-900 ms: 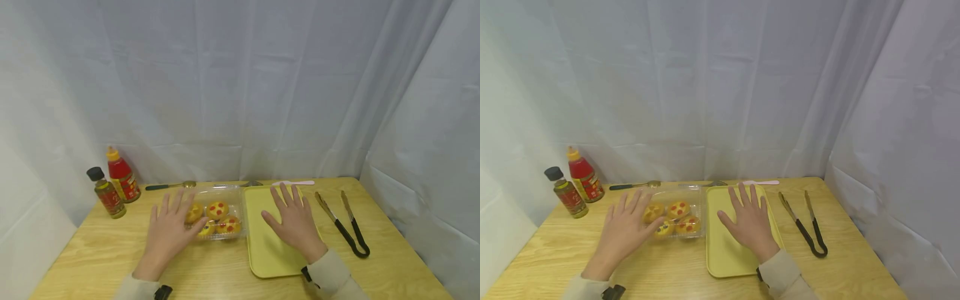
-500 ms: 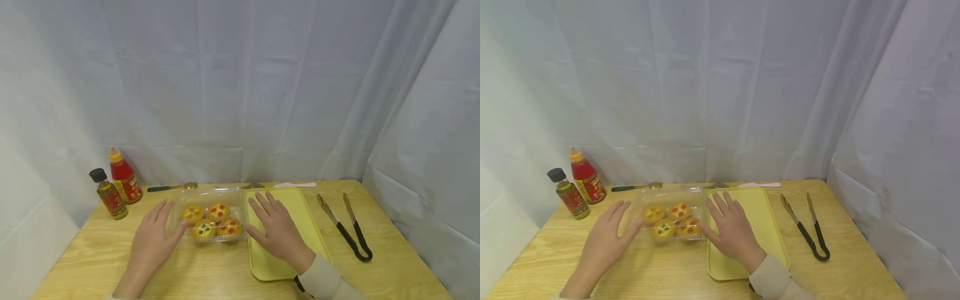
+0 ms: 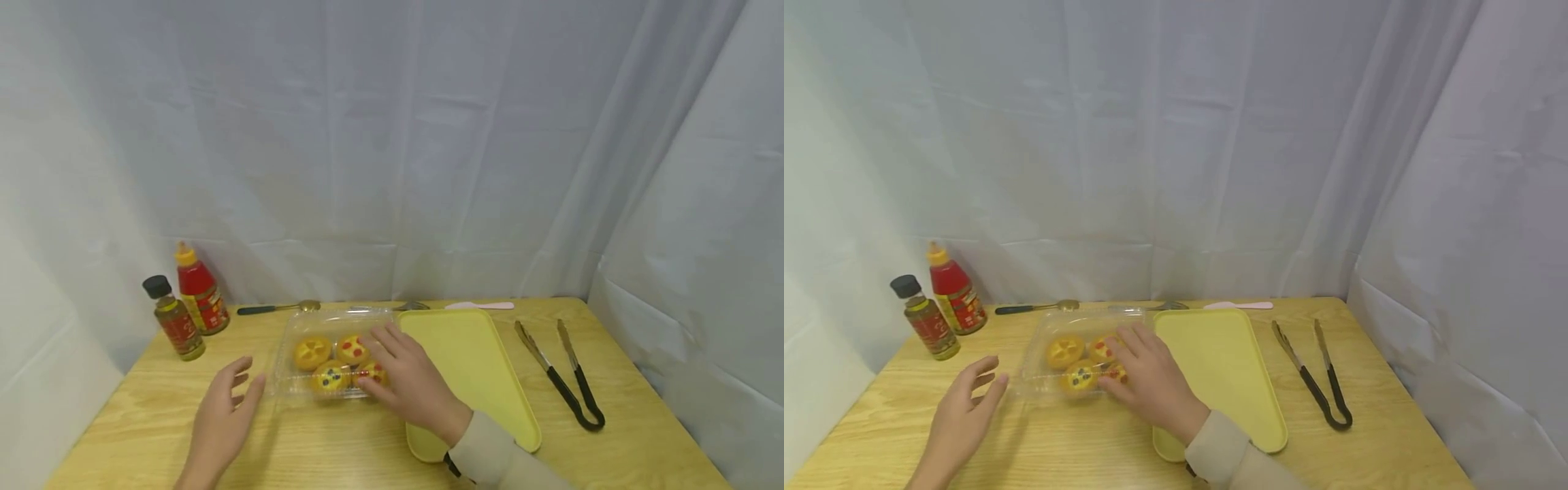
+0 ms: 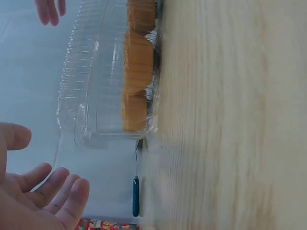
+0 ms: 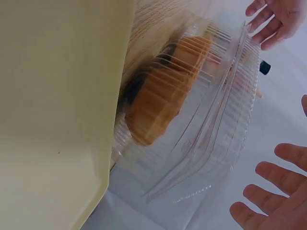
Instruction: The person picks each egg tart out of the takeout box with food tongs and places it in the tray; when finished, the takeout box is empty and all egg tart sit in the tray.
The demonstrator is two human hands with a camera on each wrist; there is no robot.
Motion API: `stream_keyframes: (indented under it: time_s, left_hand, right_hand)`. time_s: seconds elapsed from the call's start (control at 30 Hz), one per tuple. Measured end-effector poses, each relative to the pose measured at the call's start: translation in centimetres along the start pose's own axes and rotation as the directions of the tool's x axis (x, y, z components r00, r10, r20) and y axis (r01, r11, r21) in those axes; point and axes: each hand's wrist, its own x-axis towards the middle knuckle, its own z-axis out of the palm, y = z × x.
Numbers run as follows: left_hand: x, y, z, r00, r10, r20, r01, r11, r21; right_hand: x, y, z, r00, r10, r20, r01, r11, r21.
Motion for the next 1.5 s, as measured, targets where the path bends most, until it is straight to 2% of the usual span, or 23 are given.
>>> stream_keyframes:
  time_s: [0.1, 0.17, 0.3, 0.4, 0.53, 0.73, 0.87, 0.93, 1.03, 1.17, 1.3, 1.4, 1.5]
  left_hand:
    - [-0.3, -0.2, -0.1, 0.997, -0.077, 0.019, 0.078, 0.994, -0.078]
    - [-0.5, -0.4, -0.1, 0.988, -0.146, 0.052, 0.151, 0.981, -0.121]
    - [-0.6, -0.8, 0.0, 0.97, -0.227, 0.085, 0.238, 0.955, -0.178]
    - [-0.6, -1.1, 0.0, 0.957, -0.265, 0.116, 0.287, 0.921, -0.264]
    - [-0.5, -1.6, 0.1, 0.94, -0.298, 0.164, 0.339, 0.863, -0.375]
    - [-0.6, -2.0, 0.1, 0.928, -0.289, 0.236, 0.368, 0.812, -0.453]
    - [-0.8, -2.3, 0.3, 0.921, -0.277, 0.273, 0.381, 0.786, -0.487]
    - [-0.9, -2.5, 0.5, 0.922, -0.267, 0.281, 0.379, 0.777, -0.503]
    - [-1.1, -2.9, 0.7, 0.922, -0.259, 0.288, 0.38, 0.749, -0.543]
    - [-1.3, -3.1, 1.0, 0.933, -0.234, 0.272, 0.354, 0.726, -0.59]
    - [-1.4, -3.0, 1.5, 0.941, -0.224, 0.253, 0.335, 0.715, -0.613]
    - [-1.4, -2.9, 1.7, 0.935, -0.248, 0.255, 0.355, 0.705, -0.615]
    - [-1.3, -2.9, 1.9, 0.929, -0.267, 0.256, 0.369, 0.711, -0.598]
  right_hand:
    - [0.4, -0.3, 0.6, 1.0, -0.013, -0.006, 0.013, 1.0, 0.005]
    - [0.8, -0.6, 0.9, 1.0, -0.027, 0.007, 0.027, 1.0, -0.011]
    - [1.8, -1.5, 1.6, 0.997, -0.065, 0.042, 0.067, 0.996, -0.052]
    - [2.6, -2.1, 2.0, 0.995, -0.092, 0.045, 0.095, 0.992, -0.078]
    - [3.7, -2.9, 2.7, 0.992, -0.114, 0.051, 0.119, 0.987, -0.111]
    - [5.1, -4.0, 3.5, 0.988, -0.139, 0.063, 0.147, 0.981, -0.129]
    - [5.8, -4.8, 4.0, 0.986, -0.142, 0.089, 0.153, 0.979, -0.137]
    - [6.2, -5.2, 4.3, 0.984, -0.132, 0.117, 0.148, 0.98, -0.134]
    - [6.6, -5.8, 4.8, 0.98, -0.121, 0.159, 0.143, 0.98, -0.136]
    - [7.1, -6.4, 5.3, 0.974, -0.117, 0.194, 0.15, 0.975, -0.164]
    - [7.3, -6.7, 5.8, 0.971, -0.109, 0.213, 0.147, 0.974, -0.17]
    - [7.4, -6.8, 6.2, 0.97, -0.102, 0.222, 0.143, 0.973, -0.181]
    - [7.5, -6.9, 6.7, 0.967, -0.096, 0.236, 0.145, 0.969, -0.201]
